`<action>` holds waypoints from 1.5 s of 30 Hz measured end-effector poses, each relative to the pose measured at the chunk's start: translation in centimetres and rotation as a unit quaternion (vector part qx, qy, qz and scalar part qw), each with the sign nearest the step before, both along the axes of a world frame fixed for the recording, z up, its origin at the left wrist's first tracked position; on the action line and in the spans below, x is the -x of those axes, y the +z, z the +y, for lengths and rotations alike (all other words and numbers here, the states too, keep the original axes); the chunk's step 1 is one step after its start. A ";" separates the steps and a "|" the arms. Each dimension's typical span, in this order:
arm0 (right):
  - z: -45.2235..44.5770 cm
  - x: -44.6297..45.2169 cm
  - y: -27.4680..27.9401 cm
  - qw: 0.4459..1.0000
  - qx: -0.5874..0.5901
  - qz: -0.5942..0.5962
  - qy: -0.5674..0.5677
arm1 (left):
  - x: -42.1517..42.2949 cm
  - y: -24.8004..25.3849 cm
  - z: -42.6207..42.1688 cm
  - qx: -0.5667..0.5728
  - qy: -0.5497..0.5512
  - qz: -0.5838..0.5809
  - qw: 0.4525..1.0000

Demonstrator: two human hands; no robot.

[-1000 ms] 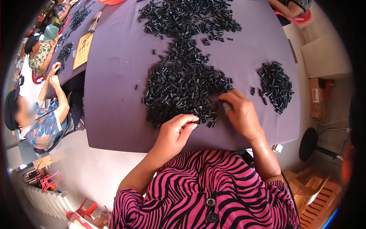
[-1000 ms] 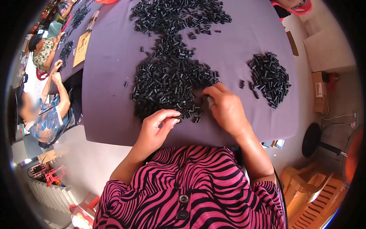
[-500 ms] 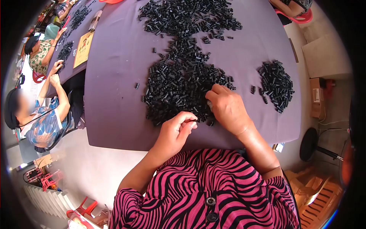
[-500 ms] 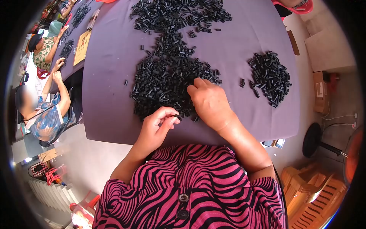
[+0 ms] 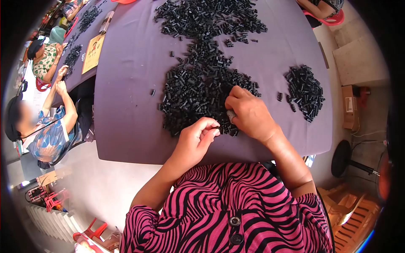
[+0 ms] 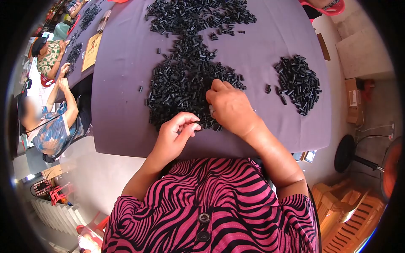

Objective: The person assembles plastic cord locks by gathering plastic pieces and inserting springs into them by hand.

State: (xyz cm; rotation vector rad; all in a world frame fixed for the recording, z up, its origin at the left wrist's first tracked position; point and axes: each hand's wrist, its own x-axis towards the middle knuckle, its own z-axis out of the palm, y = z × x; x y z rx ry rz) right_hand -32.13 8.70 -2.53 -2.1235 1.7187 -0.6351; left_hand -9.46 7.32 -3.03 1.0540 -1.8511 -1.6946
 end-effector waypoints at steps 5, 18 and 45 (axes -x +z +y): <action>1.0 0.9 0.2 0.995 0.004 -0.101 -0.017 | -0.2 0.1 0.0 -0.029 0.004 0.028 0.999; 4.3 0.2 0.9 0.935 -0.109 -0.336 -0.018 | 1.9 0.1 0.3 -0.046 -0.014 0.035 0.998; 6.1 -1.7 -0.7 0.865 -0.109 -0.484 -0.074 | 1.9 -0.1 0.9 -0.120 0.038 0.075 0.989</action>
